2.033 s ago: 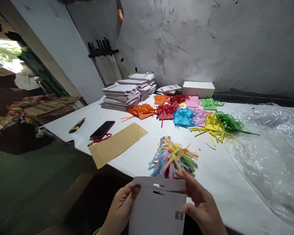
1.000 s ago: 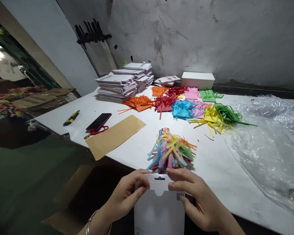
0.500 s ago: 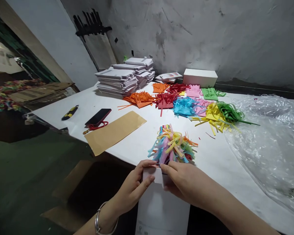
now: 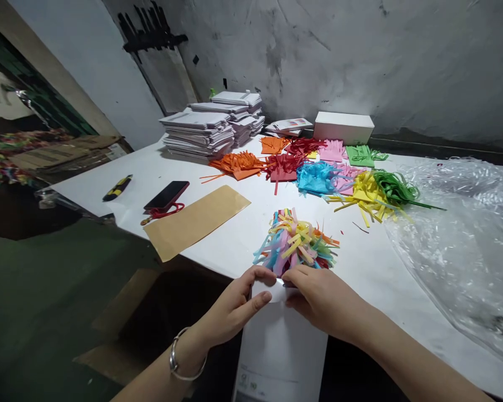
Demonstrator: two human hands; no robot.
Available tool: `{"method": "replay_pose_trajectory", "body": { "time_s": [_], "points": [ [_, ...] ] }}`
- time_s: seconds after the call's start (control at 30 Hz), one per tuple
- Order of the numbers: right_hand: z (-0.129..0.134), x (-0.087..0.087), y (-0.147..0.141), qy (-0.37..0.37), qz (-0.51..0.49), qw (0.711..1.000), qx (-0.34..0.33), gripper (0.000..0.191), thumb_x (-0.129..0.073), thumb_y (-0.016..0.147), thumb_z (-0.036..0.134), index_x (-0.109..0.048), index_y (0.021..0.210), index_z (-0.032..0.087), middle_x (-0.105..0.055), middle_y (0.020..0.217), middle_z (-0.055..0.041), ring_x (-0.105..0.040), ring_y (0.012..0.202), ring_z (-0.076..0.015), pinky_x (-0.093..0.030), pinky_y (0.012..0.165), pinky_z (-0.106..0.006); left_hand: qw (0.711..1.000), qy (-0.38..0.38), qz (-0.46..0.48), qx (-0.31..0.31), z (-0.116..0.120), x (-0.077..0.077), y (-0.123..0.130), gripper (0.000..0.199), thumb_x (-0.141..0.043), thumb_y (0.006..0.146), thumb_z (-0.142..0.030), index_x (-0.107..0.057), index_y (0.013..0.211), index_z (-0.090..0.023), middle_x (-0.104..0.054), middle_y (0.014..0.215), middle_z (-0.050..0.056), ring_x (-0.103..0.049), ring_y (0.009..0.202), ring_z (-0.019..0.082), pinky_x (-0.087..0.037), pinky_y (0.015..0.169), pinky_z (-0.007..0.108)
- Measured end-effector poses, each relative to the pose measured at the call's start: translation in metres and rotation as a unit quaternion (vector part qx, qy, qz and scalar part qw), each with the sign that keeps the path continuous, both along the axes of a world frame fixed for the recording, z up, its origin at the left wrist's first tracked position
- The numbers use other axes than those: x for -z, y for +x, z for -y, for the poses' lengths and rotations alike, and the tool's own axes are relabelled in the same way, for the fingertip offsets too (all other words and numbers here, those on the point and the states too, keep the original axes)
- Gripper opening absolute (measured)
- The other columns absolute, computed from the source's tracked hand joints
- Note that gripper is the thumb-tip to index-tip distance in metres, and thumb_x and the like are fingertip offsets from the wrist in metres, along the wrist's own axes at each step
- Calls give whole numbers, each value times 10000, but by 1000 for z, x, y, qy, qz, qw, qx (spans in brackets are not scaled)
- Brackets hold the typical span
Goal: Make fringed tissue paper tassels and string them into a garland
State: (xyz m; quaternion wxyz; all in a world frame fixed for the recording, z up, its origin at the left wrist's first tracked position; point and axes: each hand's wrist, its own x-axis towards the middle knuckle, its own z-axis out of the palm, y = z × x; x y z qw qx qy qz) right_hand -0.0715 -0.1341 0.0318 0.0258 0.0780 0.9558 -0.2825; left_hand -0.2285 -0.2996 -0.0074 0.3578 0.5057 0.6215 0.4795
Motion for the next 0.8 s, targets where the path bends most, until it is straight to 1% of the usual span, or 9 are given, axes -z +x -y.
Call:
{"method": "replay_pose_trajectory", "body": {
  "time_s": [0.1, 0.17, 0.3, 0.43, 0.5, 0.57, 0.67, 0.73, 0.8],
  "points": [
    [2, -4, -4, -1, 45, 999, 19, 145, -648, 866, 145, -562, 970, 198, -659, 904, -8, -622, 792, -181, -377, 634, -260, 1000, -7, 9, -1, -1, 0, 1, 287, -539, 980, -417, -563, 1187, -220, -646, 1124, 54, -593, 1088, 240, -462, 916, 346],
    [2, -6, -7, 4, 75, 997, 23, 145, -637, 857, 132, -536, 938, 197, -644, 855, 0, -593, 741, -170, -336, 603, -253, 1000, -10, 12, -1, -1, 0, 3, 291, -551, 973, -410, -563, 1193, -221, -647, 1128, 56, -594, 1084, 240, -466, 893, 337],
    [-1, -7, -10, -16, 92, 996, 8, 186, -629, 821, 98, -513, 929, 196, -627, 856, 7, -558, 730, -152, -302, 590, -242, 1000, -14, 10, -8, -2, 4, 5, 262, -583, 954, -365, -575, 1168, -215, -651, 1100, 53, -599, 1033, 224, -467, 826, 304],
    [-7, -6, -9, -66, 83, 994, -23, 198, -685, 826, 184, -544, 965, 190, -581, 792, 33, -495, 679, -125, -308, 580, -231, 999, -16, 0, -28, -2, 8, 7, 210, -556, 964, -337, -580, 1129, -209, -640, 1006, 32, -596, 857, 176, -454, 706, 264],
    [-10, -7, -8, -81, 77, 993, -33, 230, -685, 832, 199, -567, 1030, 192, -573, 782, 37, -485, 681, -123, -316, 589, -229, 999, -18, -5, -31, -2, 8, 7, 202, -545, 970, -339, -580, 1125, -214, -634, 992, 26, -590, 830, 169, -447, 681, 255],
    [-12, -7, -6, -89, 77, 992, -40, 230, -666, 838, 188, -574, 1049, 191, -574, 787, 34, -489, 689, -122, -320, 598, -229, 999, -20, -7, -31, -2, 9, 8, 200, -544, 971, -340, -579, 1125, -219, -633, 991, 22, -592, 834, 169, -449, 683, 254],
    [-13, -6, -5, -79, 93, 992, -33, 134, -646, 852, 200, -546, 940, 186, -540, 743, 42, -463, 656, -114, -301, 578, -229, 999, -19, -6, -31, -2, 9, 8, 198, -544, 970, -332, -576, 1134, -225, -639, 1008, 23, -598, 859, 172, -457, 720, 262],
    [-12, -6, -5, -63, 103, 992, -22, 144, -646, 857, 213, -504, 875, 192, -516, 724, 48, -441, 646, -113, -286, 568, -231, 999, -18, -11, -32, -3, 9, 10, 201, -552, 963, -319, -574, 1141, -228, -645, 1040, 29, -603, 915, 185, -456, 744, 268],
    [-12, -6, -6, -56, 110, 992, -16, 177, -653, 847, 204, -476, 850, 196, -513, 731, 47, -434, 656, -115, -278, 570, -234, 999, -20, -19, -34, -4, 9, 11, 208, -561, 952, -307, -571, 1145, -229, -649, 1063, 36, -605, 955, 197, -450, 735, 268]
  ]
}}
